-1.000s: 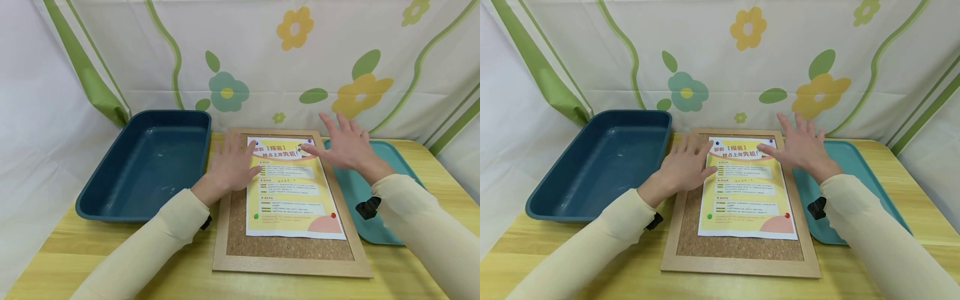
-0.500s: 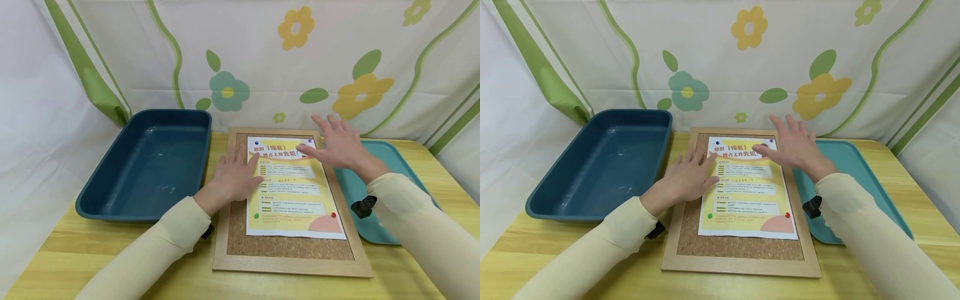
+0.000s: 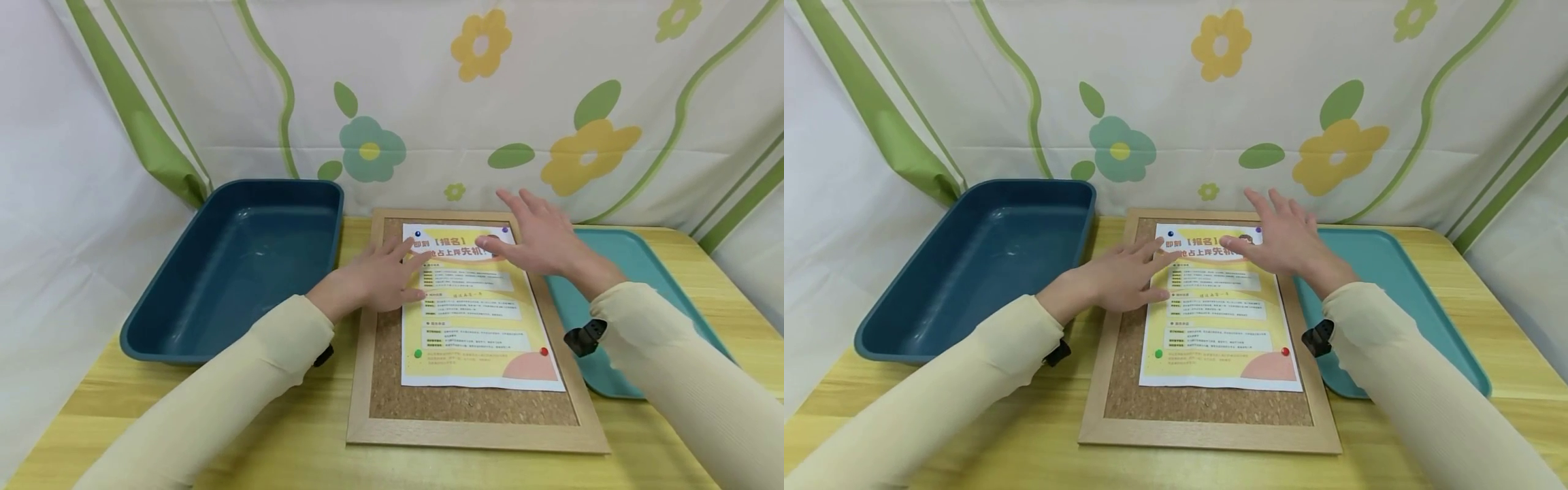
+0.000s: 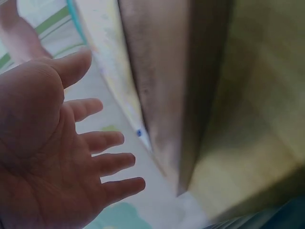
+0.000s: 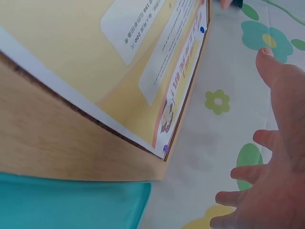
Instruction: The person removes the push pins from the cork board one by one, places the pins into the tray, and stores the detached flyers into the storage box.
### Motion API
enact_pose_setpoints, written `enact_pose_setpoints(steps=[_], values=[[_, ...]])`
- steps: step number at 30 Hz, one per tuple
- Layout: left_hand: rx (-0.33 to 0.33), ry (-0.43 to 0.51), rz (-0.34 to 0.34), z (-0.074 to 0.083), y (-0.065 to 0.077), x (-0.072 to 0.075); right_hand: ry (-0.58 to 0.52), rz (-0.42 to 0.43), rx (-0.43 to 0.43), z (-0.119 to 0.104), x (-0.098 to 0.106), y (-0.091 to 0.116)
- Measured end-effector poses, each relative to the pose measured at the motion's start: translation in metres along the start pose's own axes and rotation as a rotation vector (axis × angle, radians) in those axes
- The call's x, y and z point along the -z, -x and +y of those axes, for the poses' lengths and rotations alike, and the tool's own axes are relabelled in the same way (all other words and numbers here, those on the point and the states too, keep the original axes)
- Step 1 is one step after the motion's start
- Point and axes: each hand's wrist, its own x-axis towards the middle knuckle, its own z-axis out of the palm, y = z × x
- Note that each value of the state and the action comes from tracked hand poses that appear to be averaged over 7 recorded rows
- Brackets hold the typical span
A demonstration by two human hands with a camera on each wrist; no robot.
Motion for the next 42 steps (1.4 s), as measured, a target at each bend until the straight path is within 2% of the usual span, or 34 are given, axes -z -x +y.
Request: enact_pose_setpoints(steps=[8,12,27,34,42], values=[[0.014,-0.004,-0.109,-0.001,-0.008,-0.009,-0.063,0.000,0.012,-0.006,-0.003,-0.002],[0.022,0.005,-0.134,-0.002,-0.010,-0.010,-0.125,-0.014,0.015,-0.009,-0.006,-0.004],[0.020,0.038,-0.142,-0.002,-0.012,-0.013,-0.247,-0.032,0.007,-0.019,-0.012,-0.026],[0.032,0.051,-0.149,-0.005,-0.009,-0.016,-0.366,-0.068,-0.042,-0.029,-0.020,-0.042],[0.025,0.037,-0.122,-0.007,-0.009,-0.017,-0.482,-0.096,-0.090,-0.035,-0.024,-0.050]])
